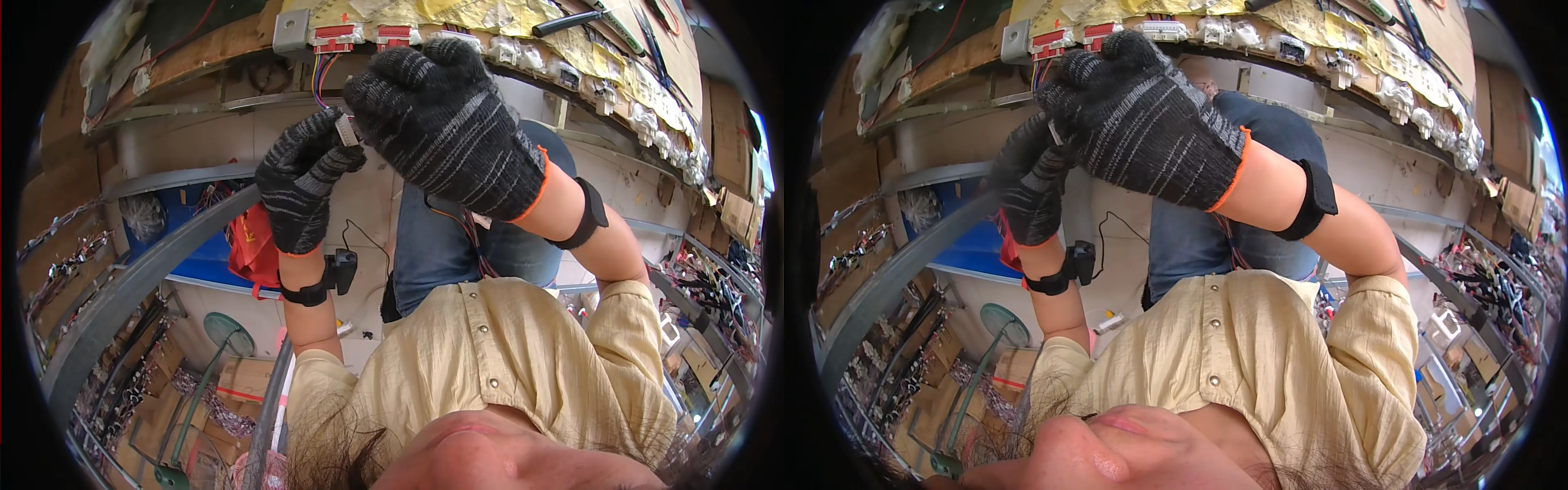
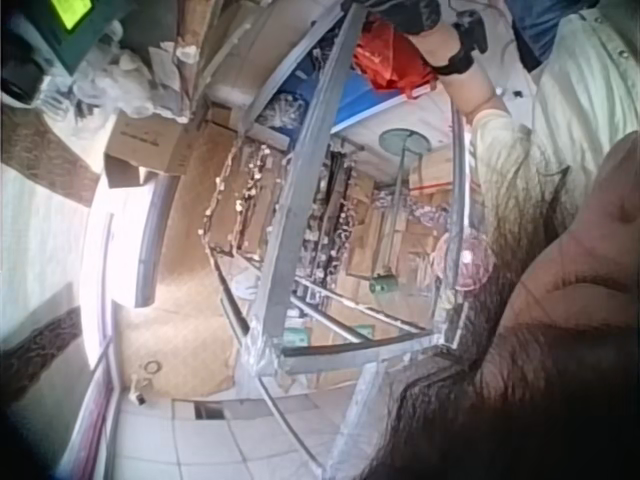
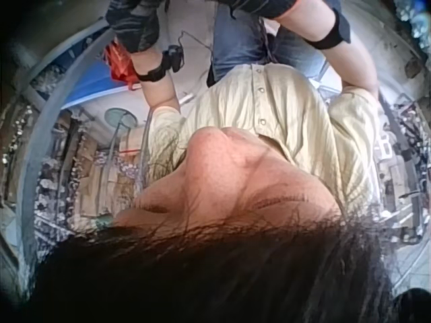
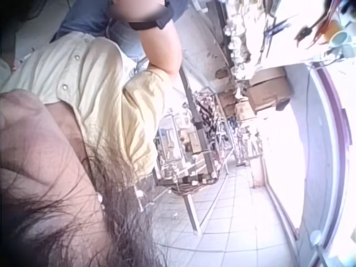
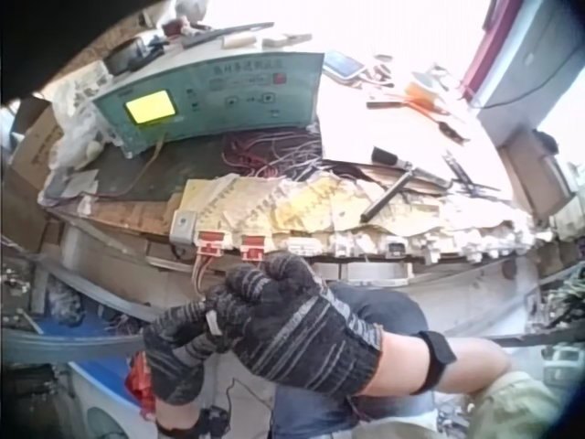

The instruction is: Connecting and assembling electrical wire harnesses at a factory workbench.

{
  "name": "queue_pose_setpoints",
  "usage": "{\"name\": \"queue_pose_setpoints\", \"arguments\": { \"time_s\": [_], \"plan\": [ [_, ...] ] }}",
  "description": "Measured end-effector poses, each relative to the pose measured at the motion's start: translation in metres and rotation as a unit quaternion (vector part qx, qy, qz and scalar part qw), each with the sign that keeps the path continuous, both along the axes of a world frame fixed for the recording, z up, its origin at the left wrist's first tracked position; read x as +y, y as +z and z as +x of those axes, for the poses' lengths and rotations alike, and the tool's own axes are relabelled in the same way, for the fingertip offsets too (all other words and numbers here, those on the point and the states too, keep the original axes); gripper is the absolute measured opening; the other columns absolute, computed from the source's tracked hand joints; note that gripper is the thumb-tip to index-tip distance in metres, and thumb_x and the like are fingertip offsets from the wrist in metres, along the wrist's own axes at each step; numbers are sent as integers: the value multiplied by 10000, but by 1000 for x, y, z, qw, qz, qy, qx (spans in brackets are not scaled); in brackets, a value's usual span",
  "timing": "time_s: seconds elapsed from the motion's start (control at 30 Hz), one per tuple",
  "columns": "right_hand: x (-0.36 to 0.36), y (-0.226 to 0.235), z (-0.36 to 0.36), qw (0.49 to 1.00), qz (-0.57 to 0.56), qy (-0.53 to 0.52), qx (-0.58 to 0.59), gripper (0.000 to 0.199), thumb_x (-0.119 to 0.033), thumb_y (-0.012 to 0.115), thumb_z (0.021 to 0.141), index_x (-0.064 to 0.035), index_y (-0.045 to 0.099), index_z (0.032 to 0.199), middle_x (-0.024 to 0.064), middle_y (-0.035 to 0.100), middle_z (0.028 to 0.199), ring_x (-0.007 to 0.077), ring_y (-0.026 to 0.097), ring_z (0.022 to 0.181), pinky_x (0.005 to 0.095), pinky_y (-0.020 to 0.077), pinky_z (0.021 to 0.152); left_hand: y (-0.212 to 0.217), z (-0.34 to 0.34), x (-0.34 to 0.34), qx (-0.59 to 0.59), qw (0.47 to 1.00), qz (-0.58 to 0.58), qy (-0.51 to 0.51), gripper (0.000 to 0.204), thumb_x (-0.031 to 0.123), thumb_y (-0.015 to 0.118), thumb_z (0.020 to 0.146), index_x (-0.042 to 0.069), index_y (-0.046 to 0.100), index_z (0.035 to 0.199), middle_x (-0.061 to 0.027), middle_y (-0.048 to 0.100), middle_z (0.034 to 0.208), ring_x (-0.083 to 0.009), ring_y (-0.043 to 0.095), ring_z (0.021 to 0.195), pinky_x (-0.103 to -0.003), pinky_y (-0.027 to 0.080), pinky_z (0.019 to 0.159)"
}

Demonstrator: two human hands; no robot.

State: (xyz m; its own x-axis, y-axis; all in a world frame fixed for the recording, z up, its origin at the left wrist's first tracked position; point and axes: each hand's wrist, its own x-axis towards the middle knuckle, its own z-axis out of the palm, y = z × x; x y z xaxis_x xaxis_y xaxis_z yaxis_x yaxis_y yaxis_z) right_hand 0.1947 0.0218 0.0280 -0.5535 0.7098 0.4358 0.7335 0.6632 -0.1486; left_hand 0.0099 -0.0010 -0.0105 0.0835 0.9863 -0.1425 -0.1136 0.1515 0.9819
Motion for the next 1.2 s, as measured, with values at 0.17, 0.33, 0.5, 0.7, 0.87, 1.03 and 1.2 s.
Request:
{"name": "queue_pose_setpoints", "arguments": {
  "time_s": [0.17, 0.33, 0.5, 0.7, 0.87, 1.03, 1.2],
  "plan": [
    [-5, -3, -3, 999, 10, -31, 36, 293, -171, 681, 731, -133, 658, 1020, 4, 632, 1005, 194, 581, 968, 395, 384, 872, -6, 3, -3, -26, 999, 2, 22, 334, 23, 732, 783, -29, 625, 1096, -94, 681, 892, -142, 638, 751, -297, 548, 697],
    [-8, -16, -5, 995, 16, -40, 92, 291, -179, 662, 750, -91, 631, 1026, 47, 611, 985, 231, 569, 944, 408, 395, 855, -11, 6, -3, -19, 999, 29, 29, 326, 32, 730, 790, -27, 626, 1094, -91, 682, 884, -143, 641, 749, -295, 548, 696],
    [-8, -21, -7, 986, 21, -34, 159, 284, -183, 646, 760, -71, 610, 1018, 76, 611, 940, 260, 578, 907, 423, 421, 822, -8, 8, -1, -4, 999, 33, 30, 322, 30, 728, 792, -28, 626, 1092, -91, 684, 892, -152, 647, 768, -295, 550, 705],
    [-12, -24, 6, 993, 23, -41, 110, 273, -194, 663, 767, -103, 622, 1021, 63, 628, 936, 252, 596, 894, 407, 443, 781, -9, 9, -2, 76, 995, 66, 5, 325, 9, 729, 782, -24, 632, 1091, -103, 686, 937, -137, 650, 787, -292, 549, 726],
    [-15, -23, 17, 984, 17, -74, 162, 279, -76, 719, 617, -85, 665, 891, 63, 649, 957, 268, 618, 846, 400, 473, 742, -6, 17, 2, 122, 984, 130, 4, 319, -16, 710, 789, -14, 633, 1099, -94, 683, 943, -127, 644, 791, -280, 540, 742],
    [-14, -22, 32, 987, 42, -124, 95, 244, -57, 705, 597, -63, 643, 834, 66, 648, 948, 264, 628, 804, 382, 491, 705, -2, 8, 2, 67, 994, 88, 14, 328, -32, 676, 812, -20, 611, 1134, -84, 676, 935, -133, 638, 789, -278, 537, 736],
    [-14, -25, 24, 987, -36, -32, 154, 186, -166, 667, 711, -117, 670, 890, 61, 631, 1008, 275, 594, 920, 426, 450, 810, -7, 10, -1, 23, 997, 67, 10, 337, -43, 667, 815, -26, 603, 1145, -86, 672, 939, -137, 635, 784, -278, 539, 723]
  ]
}}
